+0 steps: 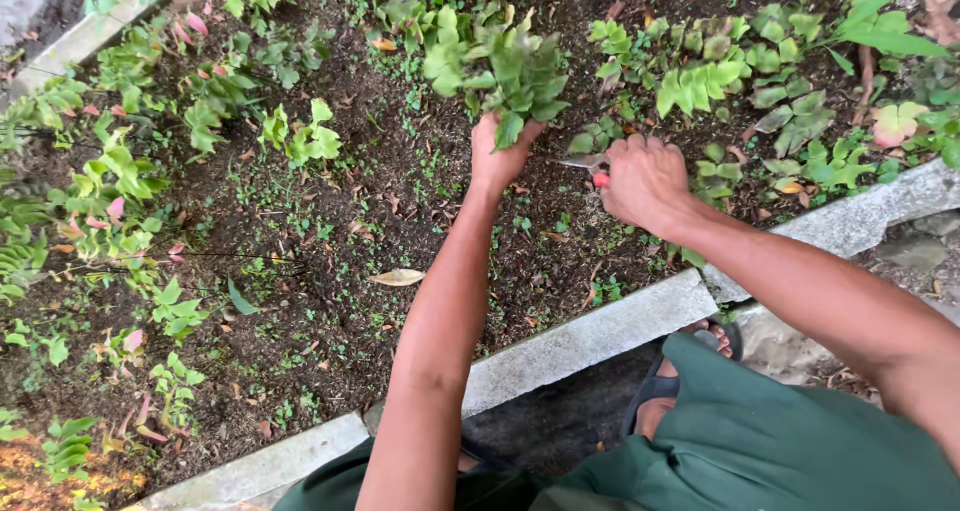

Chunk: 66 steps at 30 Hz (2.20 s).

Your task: The person uses red-handled pruning shears to trim small green and reddish plants in a garden bed. They repeatedly grasp plant stems with the left hand and cut them with the shears in the right hand, then drop the cuttings onto the soil.

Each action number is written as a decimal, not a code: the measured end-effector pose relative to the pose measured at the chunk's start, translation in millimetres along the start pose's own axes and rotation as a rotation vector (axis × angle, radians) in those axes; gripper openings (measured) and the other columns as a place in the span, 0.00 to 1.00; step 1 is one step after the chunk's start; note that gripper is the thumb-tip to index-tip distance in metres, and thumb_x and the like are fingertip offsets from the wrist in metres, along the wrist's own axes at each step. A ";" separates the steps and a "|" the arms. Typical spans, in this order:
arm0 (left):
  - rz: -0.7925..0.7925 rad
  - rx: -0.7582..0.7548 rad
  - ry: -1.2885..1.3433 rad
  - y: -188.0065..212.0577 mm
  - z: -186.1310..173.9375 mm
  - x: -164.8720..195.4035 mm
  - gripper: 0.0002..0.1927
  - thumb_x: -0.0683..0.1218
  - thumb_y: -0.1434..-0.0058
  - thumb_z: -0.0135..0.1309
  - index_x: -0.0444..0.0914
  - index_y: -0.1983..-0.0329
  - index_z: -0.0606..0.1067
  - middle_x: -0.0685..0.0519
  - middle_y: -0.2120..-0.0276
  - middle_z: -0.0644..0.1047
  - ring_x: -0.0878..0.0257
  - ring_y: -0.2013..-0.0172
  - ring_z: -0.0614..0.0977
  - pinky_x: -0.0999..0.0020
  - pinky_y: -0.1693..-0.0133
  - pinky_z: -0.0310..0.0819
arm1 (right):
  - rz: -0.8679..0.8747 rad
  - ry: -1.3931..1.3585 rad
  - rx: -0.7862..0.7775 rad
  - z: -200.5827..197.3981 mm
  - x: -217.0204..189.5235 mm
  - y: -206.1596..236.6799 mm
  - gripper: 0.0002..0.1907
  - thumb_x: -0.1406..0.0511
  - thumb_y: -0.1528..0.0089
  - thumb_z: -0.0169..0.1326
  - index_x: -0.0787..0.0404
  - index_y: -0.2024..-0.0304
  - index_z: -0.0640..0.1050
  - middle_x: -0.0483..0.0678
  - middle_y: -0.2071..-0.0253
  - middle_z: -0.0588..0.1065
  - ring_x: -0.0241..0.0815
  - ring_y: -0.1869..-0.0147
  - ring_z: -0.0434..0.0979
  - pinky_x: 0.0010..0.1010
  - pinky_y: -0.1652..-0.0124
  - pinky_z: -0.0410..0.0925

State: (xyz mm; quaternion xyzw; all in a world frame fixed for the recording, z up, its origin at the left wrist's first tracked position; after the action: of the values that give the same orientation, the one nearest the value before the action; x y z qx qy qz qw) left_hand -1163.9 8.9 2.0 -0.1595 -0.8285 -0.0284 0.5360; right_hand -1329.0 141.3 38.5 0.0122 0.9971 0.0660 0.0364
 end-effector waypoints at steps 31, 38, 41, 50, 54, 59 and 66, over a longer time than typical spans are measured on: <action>-0.335 0.117 0.531 125.4 -70.0 -22.0 0.10 0.42 0.40 0.56 0.35 0.56 0.78 0.50 0.63 0.83 0.62 0.64 0.83 0.63 0.57 0.79 | -0.243 -0.762 -0.001 -15.7 -90.3 -9.6 0.20 0.60 0.42 0.66 0.63 0.52 0.77 0.47 0.69 0.77 0.40 0.67 0.77 0.34 0.67 0.71; -0.417 0.230 0.824 140.7 -90.5 -24.2 0.11 0.42 0.35 0.56 0.33 0.52 0.74 0.55 0.64 0.79 0.64 0.65 0.83 0.67 0.60 0.80 | -0.365 -0.687 0.126 -56.8 -133.9 6.0 0.13 0.65 0.41 0.65 0.64 0.56 0.79 0.54 0.70 0.78 0.44 0.69 0.80 0.36 0.67 0.71; -0.307 0.431 0.891 153.1 -133.6 -12.3 0.08 0.40 0.34 0.56 0.31 0.54 0.74 0.53 0.64 0.78 0.64 0.66 0.81 0.67 0.62 0.79 | -0.473 -0.596 0.149 -82.9 -178.7 1.3 0.10 0.66 0.39 0.65 0.63 0.59 0.80 0.55 0.69 0.78 0.48 0.69 0.80 0.38 0.67 0.71; 0.334 1.316 1.936 234.4 -217.7 -55.6 0.17 0.55 0.29 0.37 0.40 0.55 0.71 0.54 0.64 0.76 0.66 0.65 0.79 0.69 0.61 0.77 | -1.181 -0.704 0.068 -136.5 -427.8 34.5 0.07 0.70 0.41 0.62 0.61 0.60 0.79 0.53 0.69 0.77 0.51 0.67 0.80 0.41 0.66 0.71; -0.271 1.541 1.136 253.9 -218.5 -81.0 0.11 0.49 0.25 0.47 0.37 0.54 0.74 0.56 0.68 0.75 0.71 0.73 0.72 0.74 0.70 0.68 | -1.197 -0.882 -0.349 -72.9 -563.3 128.9 0.09 0.72 0.44 0.57 0.62 0.60 0.79 0.55 0.69 0.77 0.48 0.68 0.80 0.40 0.67 0.71; -0.289 1.366 1.345 226.5 -176.7 -82.5 0.07 0.46 0.28 0.52 0.37 0.55 0.75 0.56 0.68 0.77 0.72 0.73 0.74 0.77 0.71 0.68 | -1.035 -0.898 -0.621 -13.3 -674.5 204.2 0.16 0.60 0.42 0.61 0.64 0.57 0.76 0.55 0.65 0.78 0.49 0.62 0.81 0.40 0.60 0.72; -0.371 1.156 1.487 177.4 -145.8 -94.0 0.08 0.48 0.28 0.54 0.38 0.55 0.75 0.55 0.69 0.77 0.72 0.75 0.73 0.75 0.72 0.68 | -1.044 -0.725 -0.370 -80.7 -629.3 104.9 0.20 0.58 0.43 0.63 0.64 0.55 0.75 0.56 0.63 0.77 0.56 0.58 0.79 0.44 0.58 0.70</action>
State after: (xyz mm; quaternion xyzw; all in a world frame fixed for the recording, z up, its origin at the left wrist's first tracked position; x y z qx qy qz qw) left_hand -948.3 123.2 -42.6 0.3220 -0.1746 0.2064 0.9073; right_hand -705.5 216.4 176.8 -0.4578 0.7689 0.2016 0.3983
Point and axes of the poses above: each hand's wrist, its own y-axis away from the middle knuckle, its own z-axis out of the palm, x = y × z, the point moved 8 cm from there along -y, towards the middle knuckle
